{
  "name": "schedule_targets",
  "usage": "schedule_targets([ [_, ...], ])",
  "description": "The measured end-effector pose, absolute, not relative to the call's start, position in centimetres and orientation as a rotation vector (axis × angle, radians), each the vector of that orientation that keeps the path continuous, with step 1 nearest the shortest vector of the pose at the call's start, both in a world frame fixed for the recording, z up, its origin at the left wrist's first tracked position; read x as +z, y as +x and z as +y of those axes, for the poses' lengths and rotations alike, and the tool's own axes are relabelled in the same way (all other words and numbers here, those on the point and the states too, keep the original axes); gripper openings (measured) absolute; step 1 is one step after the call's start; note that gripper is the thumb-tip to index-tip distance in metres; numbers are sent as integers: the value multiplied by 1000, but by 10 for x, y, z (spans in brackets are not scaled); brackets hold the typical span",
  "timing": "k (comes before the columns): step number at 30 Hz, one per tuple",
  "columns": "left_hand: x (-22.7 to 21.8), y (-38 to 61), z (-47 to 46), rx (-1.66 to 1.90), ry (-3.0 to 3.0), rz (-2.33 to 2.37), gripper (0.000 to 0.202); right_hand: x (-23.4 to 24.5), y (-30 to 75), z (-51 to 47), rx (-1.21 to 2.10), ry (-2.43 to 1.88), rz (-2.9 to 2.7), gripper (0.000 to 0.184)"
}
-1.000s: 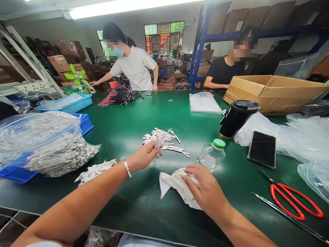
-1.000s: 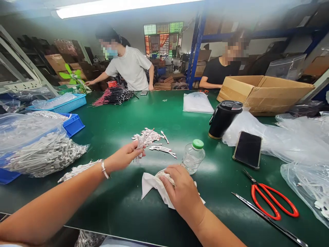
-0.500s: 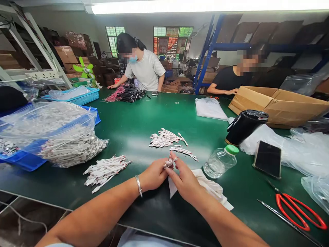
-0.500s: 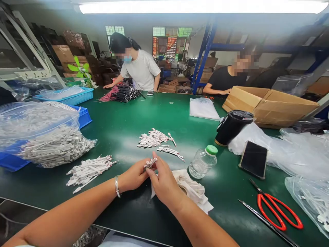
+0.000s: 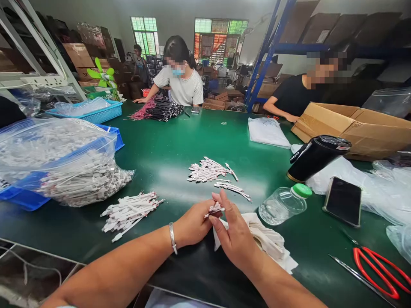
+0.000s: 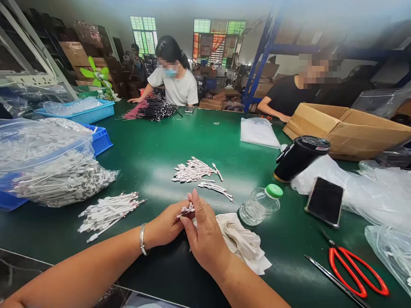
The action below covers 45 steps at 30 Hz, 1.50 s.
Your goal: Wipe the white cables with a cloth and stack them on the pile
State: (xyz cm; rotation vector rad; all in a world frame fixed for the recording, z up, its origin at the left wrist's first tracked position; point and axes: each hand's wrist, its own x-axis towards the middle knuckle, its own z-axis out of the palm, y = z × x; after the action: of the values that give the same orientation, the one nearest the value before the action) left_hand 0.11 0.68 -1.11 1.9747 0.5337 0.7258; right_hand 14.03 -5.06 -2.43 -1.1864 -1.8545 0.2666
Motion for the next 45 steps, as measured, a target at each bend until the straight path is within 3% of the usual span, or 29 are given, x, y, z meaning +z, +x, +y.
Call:
schedule_targets([
  [4,-11,1,8,745,1926,616,11,-30,142,-47,439,-1240,-1794,64],
  [8,5,-5,1,832,1853,610,23,-29,141,-52,1062,-1181,-1452,74],
  [11,17,-13,-10,840,1829,601,29,-24,139,-59,1498,-1057,-1315,60],
  [14,19,-18,-15,673,1642,622,34,-19,136,-66,1784,-1008,-1265,40],
  [20,5,-17,-9,336,1206,618,50,-24,127,-69,2216,-822,-901,50],
  [25,-4,-12,-6,440,1142,682,51,-32,118,-69,2110,-945,-842,43],
  [31,-10,-13,4,539,1282,850,38,-30,122,-66,1904,-1049,-815,39],
  [45,-1,-11,-1,656,1137,798,29,-17,133,-57,1935,-938,-549,32],
])
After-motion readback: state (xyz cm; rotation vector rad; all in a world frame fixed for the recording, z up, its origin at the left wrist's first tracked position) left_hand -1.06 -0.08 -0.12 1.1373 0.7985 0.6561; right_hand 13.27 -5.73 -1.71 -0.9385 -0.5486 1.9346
